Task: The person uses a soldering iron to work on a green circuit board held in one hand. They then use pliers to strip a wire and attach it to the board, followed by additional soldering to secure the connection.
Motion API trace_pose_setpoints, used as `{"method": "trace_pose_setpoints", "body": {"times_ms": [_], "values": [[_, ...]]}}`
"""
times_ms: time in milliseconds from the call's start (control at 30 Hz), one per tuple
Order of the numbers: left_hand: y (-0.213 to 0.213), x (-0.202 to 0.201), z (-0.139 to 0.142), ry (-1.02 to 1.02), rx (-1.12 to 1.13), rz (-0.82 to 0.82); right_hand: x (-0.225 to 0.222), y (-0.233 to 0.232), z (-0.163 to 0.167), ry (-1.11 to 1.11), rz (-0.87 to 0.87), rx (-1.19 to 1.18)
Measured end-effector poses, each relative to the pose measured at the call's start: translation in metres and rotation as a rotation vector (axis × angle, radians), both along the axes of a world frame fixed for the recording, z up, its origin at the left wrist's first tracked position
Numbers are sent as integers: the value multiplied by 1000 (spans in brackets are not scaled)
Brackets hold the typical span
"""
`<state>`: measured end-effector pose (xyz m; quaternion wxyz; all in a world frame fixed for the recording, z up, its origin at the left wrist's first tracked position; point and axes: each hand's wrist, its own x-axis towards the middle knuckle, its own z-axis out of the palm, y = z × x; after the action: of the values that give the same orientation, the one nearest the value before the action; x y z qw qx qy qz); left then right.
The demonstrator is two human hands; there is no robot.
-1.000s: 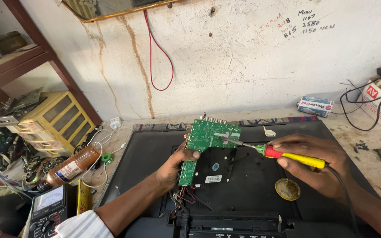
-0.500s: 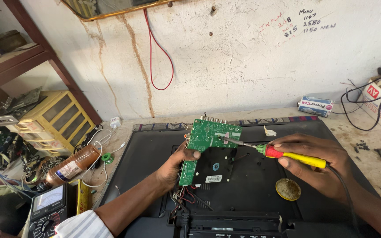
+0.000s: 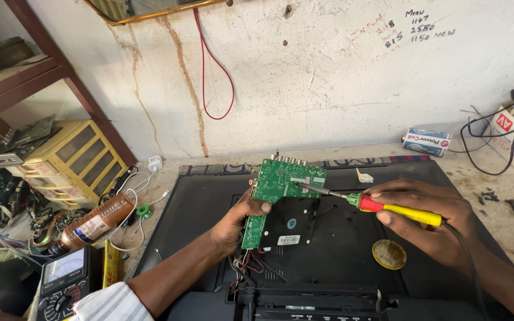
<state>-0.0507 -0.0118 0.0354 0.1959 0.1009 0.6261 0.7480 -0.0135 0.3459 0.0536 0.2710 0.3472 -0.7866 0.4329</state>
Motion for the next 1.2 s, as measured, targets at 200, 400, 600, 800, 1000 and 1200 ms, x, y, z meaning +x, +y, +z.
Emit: {"method": "trace_pose_setpoints", "body": {"times_ms": [200, 400, 600, 800, 1000, 1200], "values": [[1, 0, 1, 6, 19, -11, 0, 1, -1, -47, -22, -10], [3, 2, 4, -5, 15, -13, -2, 1, -2, 8, -11, 11], [3, 2, 4, 0, 37, -25, 0, 1, -1, -15, -31, 9], [3, 3, 3, 2, 41, -20, -2, 1, -2, 11, -5, 18], [3, 4, 5, 0, 33, -15, -1, 1, -2, 6, -2, 1], [3, 6, 8, 7, 18, -18, 0, -1, 0, 19, 6, 6]]}}
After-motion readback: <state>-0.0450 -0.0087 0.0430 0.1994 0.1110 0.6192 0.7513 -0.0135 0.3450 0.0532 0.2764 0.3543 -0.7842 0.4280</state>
